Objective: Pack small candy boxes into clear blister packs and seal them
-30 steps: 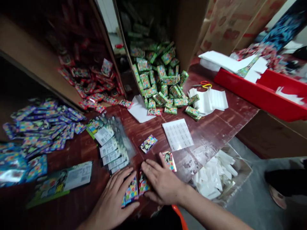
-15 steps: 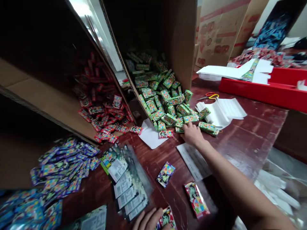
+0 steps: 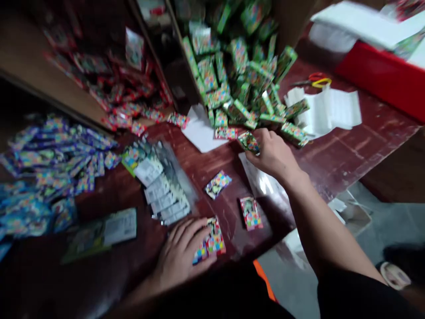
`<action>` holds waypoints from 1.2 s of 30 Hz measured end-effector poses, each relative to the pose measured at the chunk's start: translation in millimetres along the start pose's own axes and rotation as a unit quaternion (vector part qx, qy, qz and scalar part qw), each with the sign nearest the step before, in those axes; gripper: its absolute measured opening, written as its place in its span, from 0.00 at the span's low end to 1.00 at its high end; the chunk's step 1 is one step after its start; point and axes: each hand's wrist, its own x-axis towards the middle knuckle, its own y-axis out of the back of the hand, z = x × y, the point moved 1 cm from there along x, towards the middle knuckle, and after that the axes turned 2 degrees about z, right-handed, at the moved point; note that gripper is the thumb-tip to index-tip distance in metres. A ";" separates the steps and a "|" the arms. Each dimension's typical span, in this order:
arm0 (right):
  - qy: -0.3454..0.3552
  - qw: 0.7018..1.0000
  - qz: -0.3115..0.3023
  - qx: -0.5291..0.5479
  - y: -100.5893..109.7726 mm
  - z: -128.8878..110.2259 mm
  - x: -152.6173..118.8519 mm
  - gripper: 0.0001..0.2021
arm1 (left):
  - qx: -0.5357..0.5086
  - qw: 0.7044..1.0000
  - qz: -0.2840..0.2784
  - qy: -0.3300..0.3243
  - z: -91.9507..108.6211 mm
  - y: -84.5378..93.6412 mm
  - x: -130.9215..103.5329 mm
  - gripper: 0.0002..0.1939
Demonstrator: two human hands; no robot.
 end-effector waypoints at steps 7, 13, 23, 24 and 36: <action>0.011 0.979 -0.154 0.133 -6.4 -106.2 -170.4 0.35 | -0.042 0.994 -0.071 0.067 9.4 6.7 -26.1 0.30; 0.018 0.984 -0.148 0.097 -22.0 -96.2 -199.7 0.39 | -0.020 0.998 -0.035 0.057 12.8 6.6 -42.9 0.29; 0.381 0.914 -0.126 0.048 -46.4 -87.4 -166.1 0.52 | 0.001 0.999 -0.009 0.043 13.5 -4.4 -49.7 0.31; 0.387 0.915 -0.112 0.031 -51.5 -89.8 -169.3 0.51 | 0.000 0.999 -0.007 0.040 14.0 -5.1 -50.4 0.32; 0.433 0.900 -0.034 -0.033 -42.1 -102.9 -185.0 0.47 | 0.025 0.996 0.079 0.045 -16.8 81.6 -75.1 0.49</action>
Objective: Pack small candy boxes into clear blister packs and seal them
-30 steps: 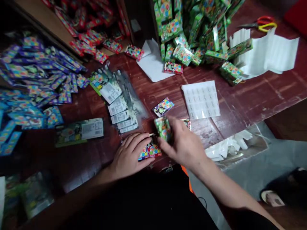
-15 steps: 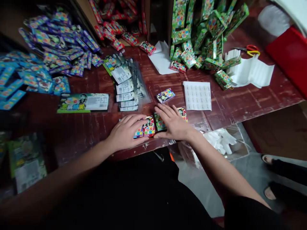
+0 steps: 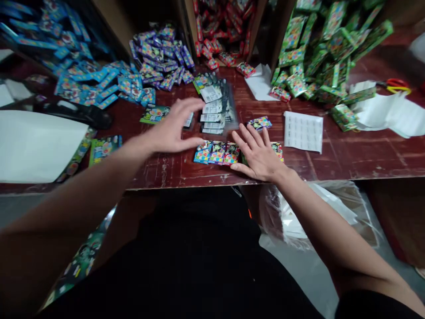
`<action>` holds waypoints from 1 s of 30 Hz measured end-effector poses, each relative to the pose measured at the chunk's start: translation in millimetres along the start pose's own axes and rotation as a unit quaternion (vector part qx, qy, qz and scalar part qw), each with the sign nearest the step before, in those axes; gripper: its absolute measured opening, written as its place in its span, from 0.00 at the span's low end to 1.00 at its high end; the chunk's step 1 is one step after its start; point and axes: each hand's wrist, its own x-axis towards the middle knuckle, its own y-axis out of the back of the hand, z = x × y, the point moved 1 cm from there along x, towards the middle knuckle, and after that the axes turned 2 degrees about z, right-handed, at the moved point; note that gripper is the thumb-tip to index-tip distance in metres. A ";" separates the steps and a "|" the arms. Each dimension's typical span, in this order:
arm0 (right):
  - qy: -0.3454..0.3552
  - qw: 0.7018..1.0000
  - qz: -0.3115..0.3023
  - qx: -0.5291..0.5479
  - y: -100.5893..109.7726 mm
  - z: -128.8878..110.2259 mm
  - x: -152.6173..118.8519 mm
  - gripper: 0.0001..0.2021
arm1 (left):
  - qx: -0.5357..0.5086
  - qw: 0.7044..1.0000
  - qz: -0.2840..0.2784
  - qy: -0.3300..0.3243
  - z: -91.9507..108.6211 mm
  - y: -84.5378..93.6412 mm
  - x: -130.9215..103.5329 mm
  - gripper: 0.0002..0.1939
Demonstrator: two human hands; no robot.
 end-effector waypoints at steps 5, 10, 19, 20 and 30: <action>0.099 0.992 -0.058 0.046 -9.9 -12.2 23.1 0.43 | 0.136 0.968 -0.179 0.108 -81.5 58.4 -11.2 0.60; 0.070 0.994 -0.047 0.065 -13.4 -33.4 45.6 0.47 | 0.169 0.941 -0.269 0.117 -133.9 51.9 -5.9 0.61; 0.021 0.993 0.010 0.115 -19.3 -58.1 65.2 0.37 | 0.161 0.962 -0.193 0.103 -78.3 69.5 -23.7 0.44; -0.008 0.991 0.022 0.129 -18.0 -54.0 62.4 0.38 | 0.141 0.965 -0.192 0.107 -64.2 68.4 -32.2 0.44; -0.038 0.986 -0.048 0.153 -11.3 -38.4 53.1 0.38 | 0.024 0.973 -0.194 0.126 -25.2 22.7 -45.6 0.44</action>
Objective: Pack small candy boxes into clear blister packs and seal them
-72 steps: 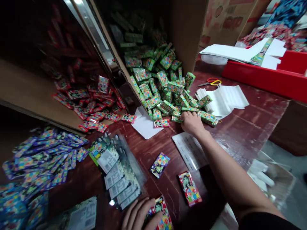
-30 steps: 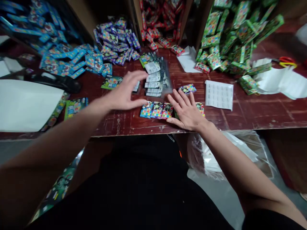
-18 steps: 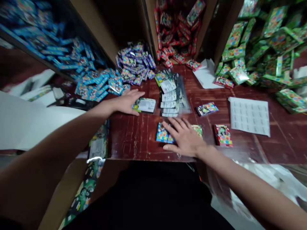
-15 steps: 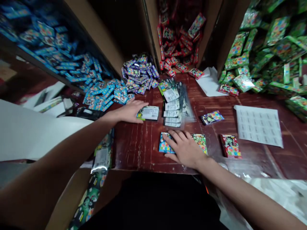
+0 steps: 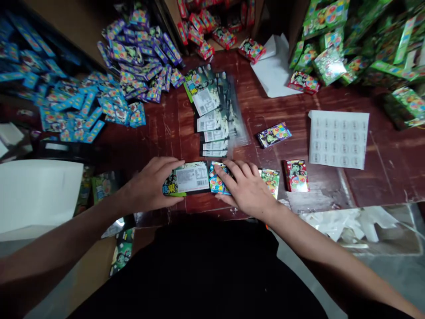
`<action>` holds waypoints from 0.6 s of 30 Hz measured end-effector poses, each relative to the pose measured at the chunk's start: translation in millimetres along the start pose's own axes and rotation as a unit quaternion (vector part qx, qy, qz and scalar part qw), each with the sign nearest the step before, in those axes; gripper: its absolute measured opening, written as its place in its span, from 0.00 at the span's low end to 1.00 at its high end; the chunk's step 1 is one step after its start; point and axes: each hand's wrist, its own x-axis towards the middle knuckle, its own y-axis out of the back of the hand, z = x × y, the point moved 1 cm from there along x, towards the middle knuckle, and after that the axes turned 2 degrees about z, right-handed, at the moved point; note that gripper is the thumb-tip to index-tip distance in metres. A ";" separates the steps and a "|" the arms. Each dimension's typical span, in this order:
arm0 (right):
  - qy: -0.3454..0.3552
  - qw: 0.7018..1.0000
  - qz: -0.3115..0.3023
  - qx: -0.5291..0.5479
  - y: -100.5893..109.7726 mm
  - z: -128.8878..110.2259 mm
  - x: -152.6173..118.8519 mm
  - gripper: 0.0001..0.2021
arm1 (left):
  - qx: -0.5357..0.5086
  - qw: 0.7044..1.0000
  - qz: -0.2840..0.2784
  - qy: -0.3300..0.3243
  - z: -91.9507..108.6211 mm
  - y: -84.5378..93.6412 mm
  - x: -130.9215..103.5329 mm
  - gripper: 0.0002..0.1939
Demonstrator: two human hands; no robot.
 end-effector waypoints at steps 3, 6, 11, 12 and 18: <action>0.014 1.000 -0.008 0.012 -0.5 1.2 -2.5 0.36 | -0.001 0.999 -0.027 -0.032 -1.4 -1.1 12.8 0.44; 0.033 0.999 -0.007 0.038 2.1 4.3 -5.0 0.41 | -0.006 0.997 -0.056 -0.061 0.0 -4.8 23.6 0.44; 0.008 1.000 0.011 0.022 28.0 26.7 -23.8 0.56 | 0.011 0.996 -0.058 -0.071 -4.8 -14.6 31.9 0.44; 0.005 1.000 0.005 0.009 32.4 32.6 -28.9 0.57 | 0.016 0.996 -0.049 -0.069 -7.6 -17.8 32.6 0.45; 0.032 0.999 -0.035 0.012 19.7 47.8 -39.1 0.42 | -0.021 0.997 -0.017 -0.077 1.3 -33.9 36.8 0.45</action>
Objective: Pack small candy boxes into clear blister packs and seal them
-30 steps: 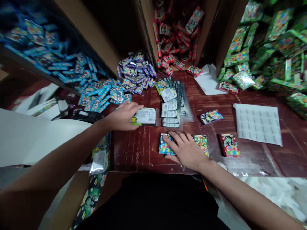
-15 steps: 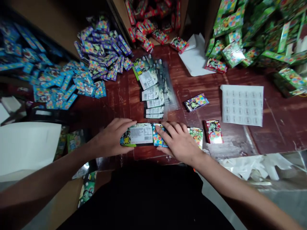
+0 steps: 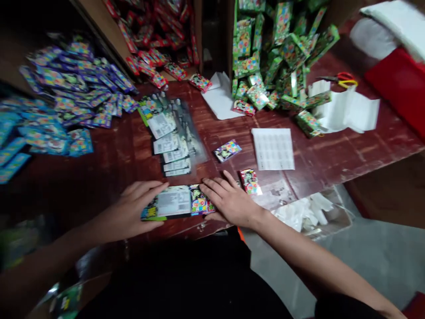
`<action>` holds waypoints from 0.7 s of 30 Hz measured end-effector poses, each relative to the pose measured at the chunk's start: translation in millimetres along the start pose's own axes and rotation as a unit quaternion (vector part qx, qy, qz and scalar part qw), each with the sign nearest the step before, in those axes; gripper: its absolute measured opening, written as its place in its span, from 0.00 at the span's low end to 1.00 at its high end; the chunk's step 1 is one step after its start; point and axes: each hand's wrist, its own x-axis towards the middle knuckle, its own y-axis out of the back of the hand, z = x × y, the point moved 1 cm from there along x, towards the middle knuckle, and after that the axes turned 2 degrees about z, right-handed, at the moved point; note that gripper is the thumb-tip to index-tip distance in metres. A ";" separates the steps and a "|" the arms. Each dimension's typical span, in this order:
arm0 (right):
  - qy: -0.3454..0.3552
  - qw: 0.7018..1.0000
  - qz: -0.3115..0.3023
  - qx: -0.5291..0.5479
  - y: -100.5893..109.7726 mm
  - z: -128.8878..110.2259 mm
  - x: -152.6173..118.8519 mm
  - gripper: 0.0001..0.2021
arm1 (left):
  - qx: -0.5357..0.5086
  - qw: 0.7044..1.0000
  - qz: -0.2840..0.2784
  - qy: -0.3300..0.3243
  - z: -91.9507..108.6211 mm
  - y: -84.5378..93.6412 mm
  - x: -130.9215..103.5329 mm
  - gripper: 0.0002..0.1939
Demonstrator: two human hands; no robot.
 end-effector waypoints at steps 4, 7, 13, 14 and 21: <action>0.029 0.998 0.028 0.037 -12.8 -7.3 14.4 0.42 | -0.017 1.000 -0.014 0.006 22.3 1.1 5.3 0.47; 0.040 0.997 0.045 0.050 -6.9 -4.3 13.3 0.51 | -0.013 0.999 -0.019 0.031 25.1 0.9 5.3 0.50; -0.020 0.999 0.033 0.011 22.2 17.5 -12.8 0.45 | -0.012 0.999 -0.012 0.027 25.8 -1.3 8.8 0.45; -0.020 0.999 0.024 0.016 22.5 19.3 -12.9 0.41 | -0.014 0.999 -0.008 0.028 26.3 -2.9 10.9 0.45; -0.003 0.995 0.053 0.080 9.5 19.8 -4.8 0.41 | -0.009 0.999 0.014 0.042 29.2 -6.4 17.2 0.47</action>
